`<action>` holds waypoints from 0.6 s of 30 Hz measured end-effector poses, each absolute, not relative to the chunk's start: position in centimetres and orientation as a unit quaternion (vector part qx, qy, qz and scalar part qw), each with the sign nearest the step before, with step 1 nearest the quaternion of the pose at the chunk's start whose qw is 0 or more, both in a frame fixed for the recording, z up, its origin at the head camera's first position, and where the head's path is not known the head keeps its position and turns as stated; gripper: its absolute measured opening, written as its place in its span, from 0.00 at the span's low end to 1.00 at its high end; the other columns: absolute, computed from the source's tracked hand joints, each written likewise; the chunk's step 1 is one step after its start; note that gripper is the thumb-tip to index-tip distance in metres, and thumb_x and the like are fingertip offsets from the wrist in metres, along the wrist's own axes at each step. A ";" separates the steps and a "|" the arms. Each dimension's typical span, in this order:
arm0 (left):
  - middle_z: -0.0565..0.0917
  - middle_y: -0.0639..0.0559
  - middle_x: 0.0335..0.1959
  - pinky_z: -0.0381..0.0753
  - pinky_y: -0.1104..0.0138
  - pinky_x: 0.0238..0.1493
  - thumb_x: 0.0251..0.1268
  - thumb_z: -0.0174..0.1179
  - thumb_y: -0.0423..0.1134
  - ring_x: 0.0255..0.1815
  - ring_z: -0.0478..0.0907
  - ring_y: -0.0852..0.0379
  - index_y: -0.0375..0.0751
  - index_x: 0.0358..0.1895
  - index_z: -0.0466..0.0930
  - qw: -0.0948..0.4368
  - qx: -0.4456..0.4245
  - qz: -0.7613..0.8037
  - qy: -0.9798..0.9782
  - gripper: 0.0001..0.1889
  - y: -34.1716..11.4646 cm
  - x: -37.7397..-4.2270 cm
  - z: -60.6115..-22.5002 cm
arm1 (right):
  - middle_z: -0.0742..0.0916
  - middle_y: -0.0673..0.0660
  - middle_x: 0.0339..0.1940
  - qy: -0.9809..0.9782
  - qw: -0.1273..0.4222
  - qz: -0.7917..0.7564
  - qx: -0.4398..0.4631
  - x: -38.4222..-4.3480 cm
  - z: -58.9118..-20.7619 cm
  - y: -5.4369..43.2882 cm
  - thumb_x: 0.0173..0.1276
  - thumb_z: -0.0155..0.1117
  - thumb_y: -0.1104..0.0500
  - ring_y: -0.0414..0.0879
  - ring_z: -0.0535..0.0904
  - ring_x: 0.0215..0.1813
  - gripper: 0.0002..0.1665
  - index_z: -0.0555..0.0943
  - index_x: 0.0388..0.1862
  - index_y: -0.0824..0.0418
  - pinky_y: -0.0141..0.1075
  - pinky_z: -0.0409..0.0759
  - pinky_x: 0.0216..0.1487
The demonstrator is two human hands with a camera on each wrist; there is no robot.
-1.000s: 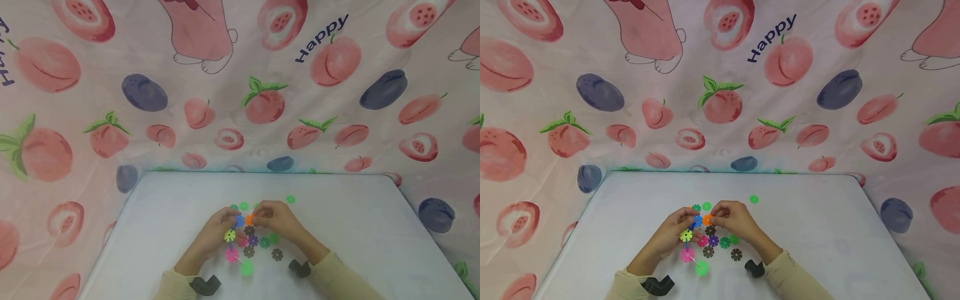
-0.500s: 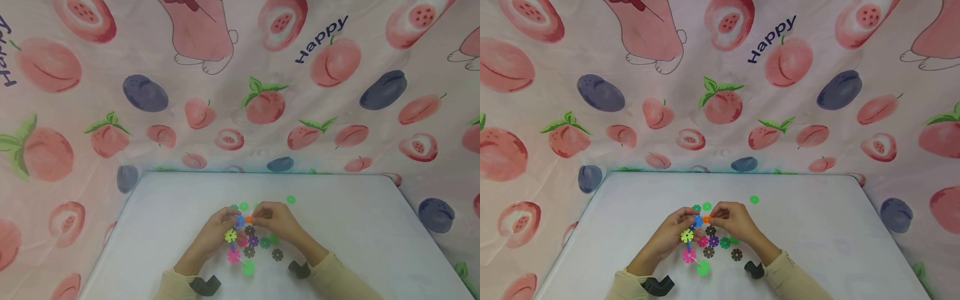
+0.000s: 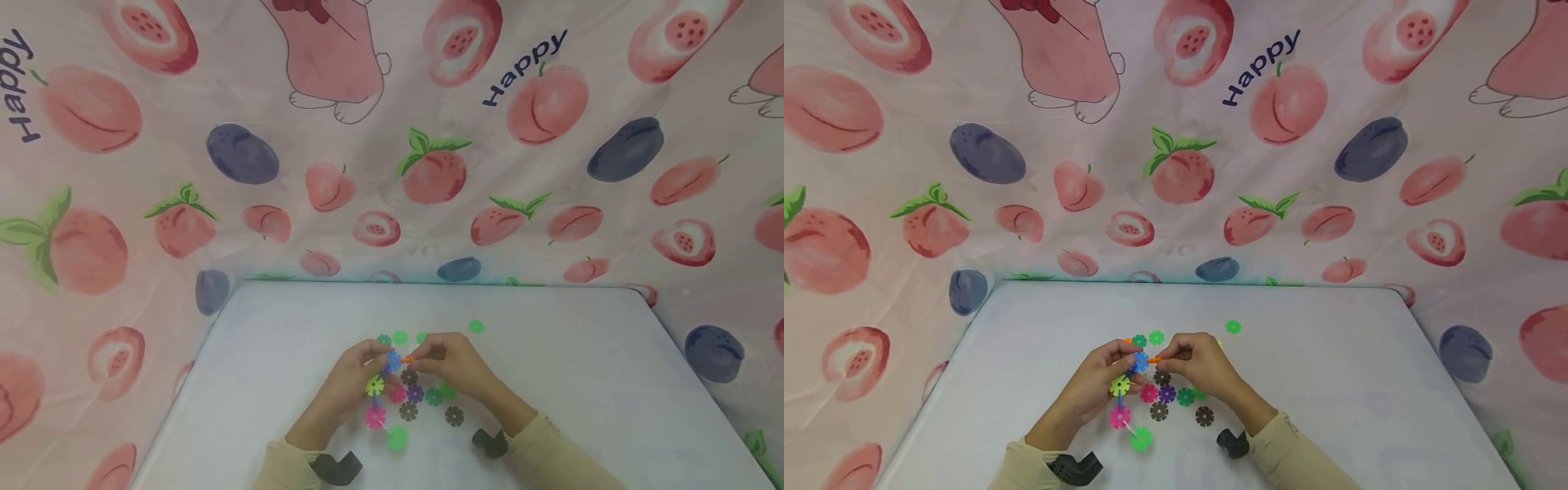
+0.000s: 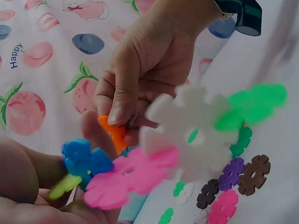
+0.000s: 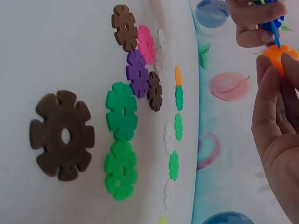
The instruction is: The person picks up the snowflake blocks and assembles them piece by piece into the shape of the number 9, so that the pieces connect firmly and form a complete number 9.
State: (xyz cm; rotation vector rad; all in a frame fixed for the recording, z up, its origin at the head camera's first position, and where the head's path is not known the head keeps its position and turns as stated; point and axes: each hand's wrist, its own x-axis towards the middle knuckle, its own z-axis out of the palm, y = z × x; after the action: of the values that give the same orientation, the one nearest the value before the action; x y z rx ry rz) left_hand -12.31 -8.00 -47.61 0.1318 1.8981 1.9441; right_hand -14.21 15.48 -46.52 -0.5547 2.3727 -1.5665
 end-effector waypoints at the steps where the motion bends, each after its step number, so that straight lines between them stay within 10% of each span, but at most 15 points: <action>1: 0.77 0.39 0.62 0.88 0.60 0.48 0.79 0.53 0.40 0.44 0.87 0.49 0.35 0.59 0.76 0.206 0.044 0.697 0.685 0.15 -8.0 -12.3 -47.6 | 0.92 0.53 0.41 0.809 0.124 -0.541 -0.192 -14.2 -46.6 15.5 0.64 0.74 0.61 0.43 0.90 0.45 0.03 0.87 0.36 0.55 0.33 0.86 0.49; 18: 0.75 0.39 0.55 0.85 0.66 0.41 0.79 0.51 0.34 0.38 0.79 0.57 0.31 0.58 0.73 0.199 0.028 0.720 0.665 0.13 -7.3 -11.9 -47.2 | 0.91 0.65 0.41 0.780 0.114 -0.576 -0.214 -13.9 -46.7 15.3 0.64 0.74 0.62 0.43 0.89 0.43 0.03 0.86 0.33 0.60 0.34 0.87 0.49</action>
State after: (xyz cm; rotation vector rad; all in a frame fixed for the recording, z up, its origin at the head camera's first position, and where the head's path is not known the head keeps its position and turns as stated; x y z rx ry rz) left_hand -11.94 -7.34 -47.18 0.0769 1.8598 2.0131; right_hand -13.92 15.31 -46.72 -0.6261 2.2884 -1.6904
